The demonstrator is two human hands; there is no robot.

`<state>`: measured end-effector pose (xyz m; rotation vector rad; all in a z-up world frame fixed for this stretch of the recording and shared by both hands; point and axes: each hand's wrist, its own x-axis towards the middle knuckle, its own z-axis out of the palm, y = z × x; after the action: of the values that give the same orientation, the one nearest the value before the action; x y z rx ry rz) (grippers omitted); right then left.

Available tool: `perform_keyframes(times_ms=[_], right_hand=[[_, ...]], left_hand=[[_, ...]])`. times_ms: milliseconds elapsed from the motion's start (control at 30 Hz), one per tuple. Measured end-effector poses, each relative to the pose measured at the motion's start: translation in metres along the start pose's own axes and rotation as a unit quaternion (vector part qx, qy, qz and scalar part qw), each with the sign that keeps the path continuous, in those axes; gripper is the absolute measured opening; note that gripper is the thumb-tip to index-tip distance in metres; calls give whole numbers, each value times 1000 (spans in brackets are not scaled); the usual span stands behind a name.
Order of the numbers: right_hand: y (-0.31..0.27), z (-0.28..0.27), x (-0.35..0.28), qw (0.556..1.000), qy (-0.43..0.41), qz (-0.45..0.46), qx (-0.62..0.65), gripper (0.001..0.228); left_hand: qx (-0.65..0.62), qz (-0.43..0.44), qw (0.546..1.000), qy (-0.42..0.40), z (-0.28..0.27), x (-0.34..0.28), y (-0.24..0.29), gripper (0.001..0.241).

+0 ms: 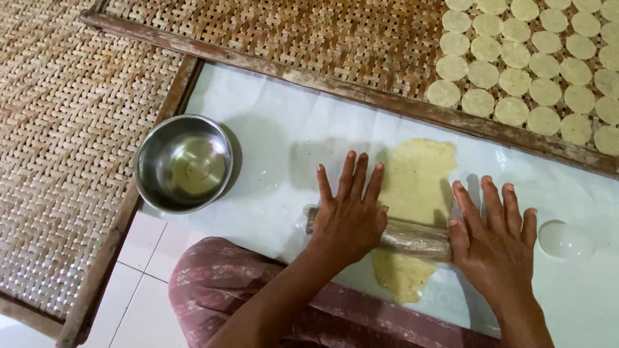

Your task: The person is rolling out dough with a rolling pin and using a circular mold to cut cracker shapes before placing them on a woven drying tray.

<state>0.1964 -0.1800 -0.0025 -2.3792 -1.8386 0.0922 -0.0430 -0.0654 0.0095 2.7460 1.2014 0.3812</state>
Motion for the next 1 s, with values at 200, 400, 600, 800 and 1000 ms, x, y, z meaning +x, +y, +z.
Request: perform_keyframes(times_ms=[200, 400, 600, 800, 1000], right_hand=[[-13, -6, -19, 998, 67, -21, -1, 60], [-18, -4, -31, 997, 79, -5, -14, 60], [-30, -14, -45, 990, 137, -40, 3, 56], [-33, -13, -59, 986, 157, -54, -2, 58], [-36, -10, -74, 991, 128, -26, 0, 58]], left_hand=[[0, -5, 1000, 10, -7, -14, 6, 73], [12, -12, 1000, 10, -3, -24, 9, 75], [-8, -22, 1000, -18, -7, -35, 13, 75], [-14, -15, 999, -30, -16, -48, 18, 73], [-15, 1, 1000, -15, -7, -67, 20, 74]])
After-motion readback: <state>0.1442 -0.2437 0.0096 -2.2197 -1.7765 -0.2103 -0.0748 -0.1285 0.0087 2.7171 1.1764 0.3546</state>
